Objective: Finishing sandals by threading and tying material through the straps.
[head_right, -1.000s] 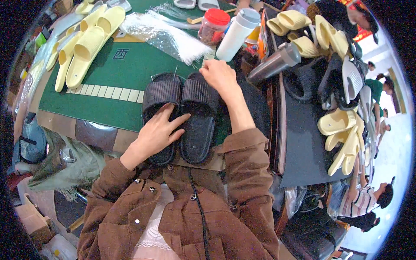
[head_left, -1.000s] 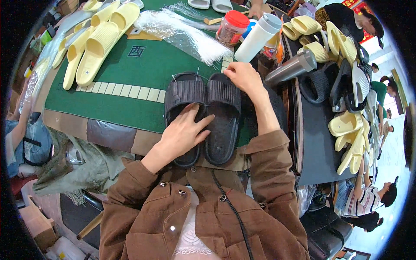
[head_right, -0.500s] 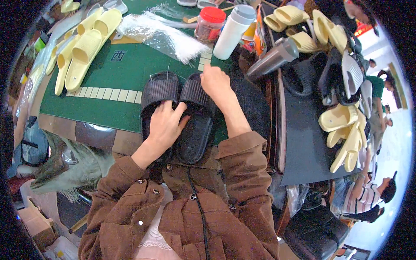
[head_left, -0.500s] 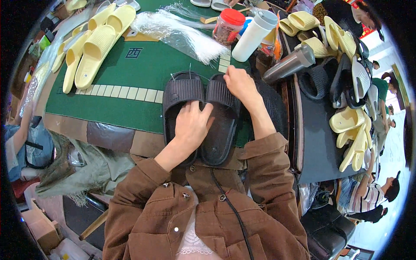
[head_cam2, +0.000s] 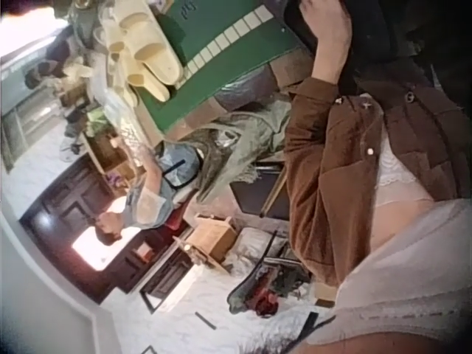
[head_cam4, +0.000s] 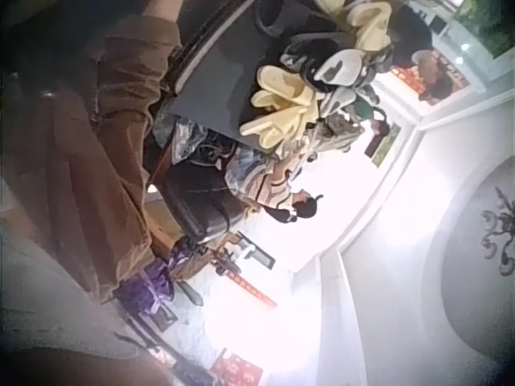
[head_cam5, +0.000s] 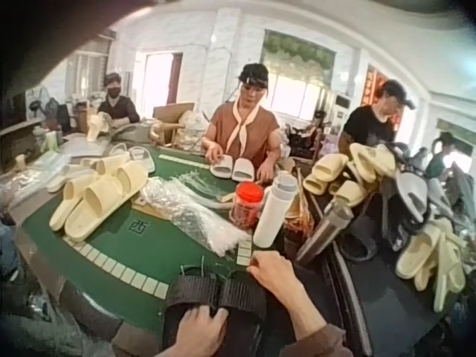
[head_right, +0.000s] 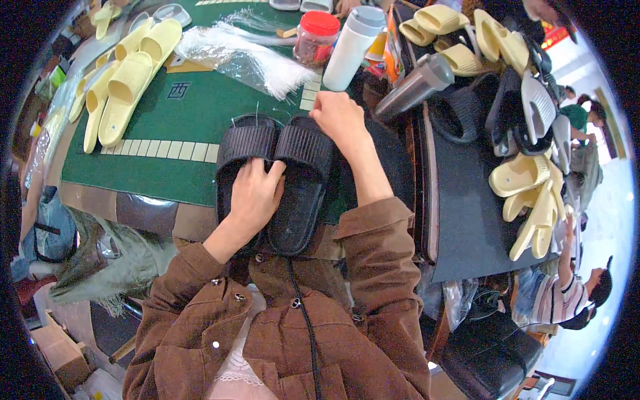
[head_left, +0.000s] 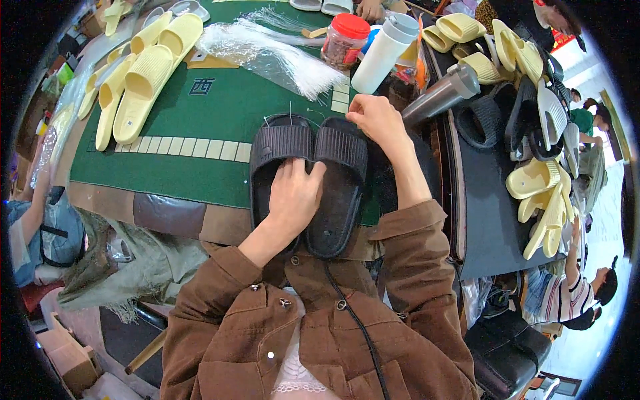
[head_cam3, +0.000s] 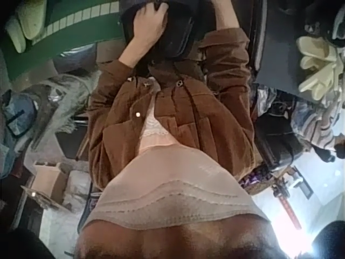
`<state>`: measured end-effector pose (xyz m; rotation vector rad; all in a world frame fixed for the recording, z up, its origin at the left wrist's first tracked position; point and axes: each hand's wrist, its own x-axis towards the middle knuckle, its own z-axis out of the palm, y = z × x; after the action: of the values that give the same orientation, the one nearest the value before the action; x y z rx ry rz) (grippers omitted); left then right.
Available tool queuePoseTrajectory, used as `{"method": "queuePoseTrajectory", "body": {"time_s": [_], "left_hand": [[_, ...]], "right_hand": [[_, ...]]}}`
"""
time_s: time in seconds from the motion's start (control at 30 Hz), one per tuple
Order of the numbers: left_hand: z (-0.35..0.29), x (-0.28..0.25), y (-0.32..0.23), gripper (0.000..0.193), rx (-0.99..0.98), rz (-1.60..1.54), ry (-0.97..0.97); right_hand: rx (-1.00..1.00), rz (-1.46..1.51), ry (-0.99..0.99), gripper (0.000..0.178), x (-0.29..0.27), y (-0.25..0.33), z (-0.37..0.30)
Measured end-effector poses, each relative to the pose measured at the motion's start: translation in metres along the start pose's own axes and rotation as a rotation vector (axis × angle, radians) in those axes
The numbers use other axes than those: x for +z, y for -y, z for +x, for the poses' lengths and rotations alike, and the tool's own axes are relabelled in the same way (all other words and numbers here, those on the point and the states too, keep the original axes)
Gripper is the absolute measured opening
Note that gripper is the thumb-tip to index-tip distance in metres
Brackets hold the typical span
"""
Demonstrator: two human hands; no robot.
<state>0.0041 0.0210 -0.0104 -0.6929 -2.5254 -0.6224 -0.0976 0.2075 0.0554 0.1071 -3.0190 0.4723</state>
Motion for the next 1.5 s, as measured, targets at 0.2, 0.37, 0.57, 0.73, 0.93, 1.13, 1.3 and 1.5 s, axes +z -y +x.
{"method": "queuePoseTrajectory", "body": {"time_s": [0.2,0.37,0.57,0.73,0.93,1.13,1.3,1.5], "left_hand": [[0.0,0.002,-0.002,0.018,0.011,-0.013,0.008],[-0.001,0.0,0.001,0.018,0.0,0.006,0.013],[-0.001,0.0,0.0,0.018,0.012,0.008,0.035],[0.0,-0.001,0.001,0.016,0.028,0.011,0.04],[-0.001,-0.001,0.001,0.017,0.006,0.009,0.079],[-0.003,-0.02,-0.002,0.033,0.062,-0.099,0.089],[-0.005,-0.048,0.014,0.021,0.247,-0.154,-0.158],[0.091,-0.049,0.039,0.013,-0.111,-0.437,-0.13]], "right_hand": [[-0.163,0.322,0.009,0.03,0.035,-0.014,0.027],[-0.314,0.279,0.089,0.025,0.055,0.008,0.043],[-0.053,0.586,0.058,0.019,0.078,0.021,0.054],[-0.028,0.611,0.116,0.031,0.084,0.034,0.062],[-0.143,0.467,0.11,0.033,0.088,0.048,0.062],[-0.127,0.651,-0.071,0.027,0.069,0.041,0.046],[-0.119,0.864,-0.153,0.023,0.06,0.041,0.027],[-0.104,1.061,-0.2,0.022,0.068,0.046,0.003]]}}
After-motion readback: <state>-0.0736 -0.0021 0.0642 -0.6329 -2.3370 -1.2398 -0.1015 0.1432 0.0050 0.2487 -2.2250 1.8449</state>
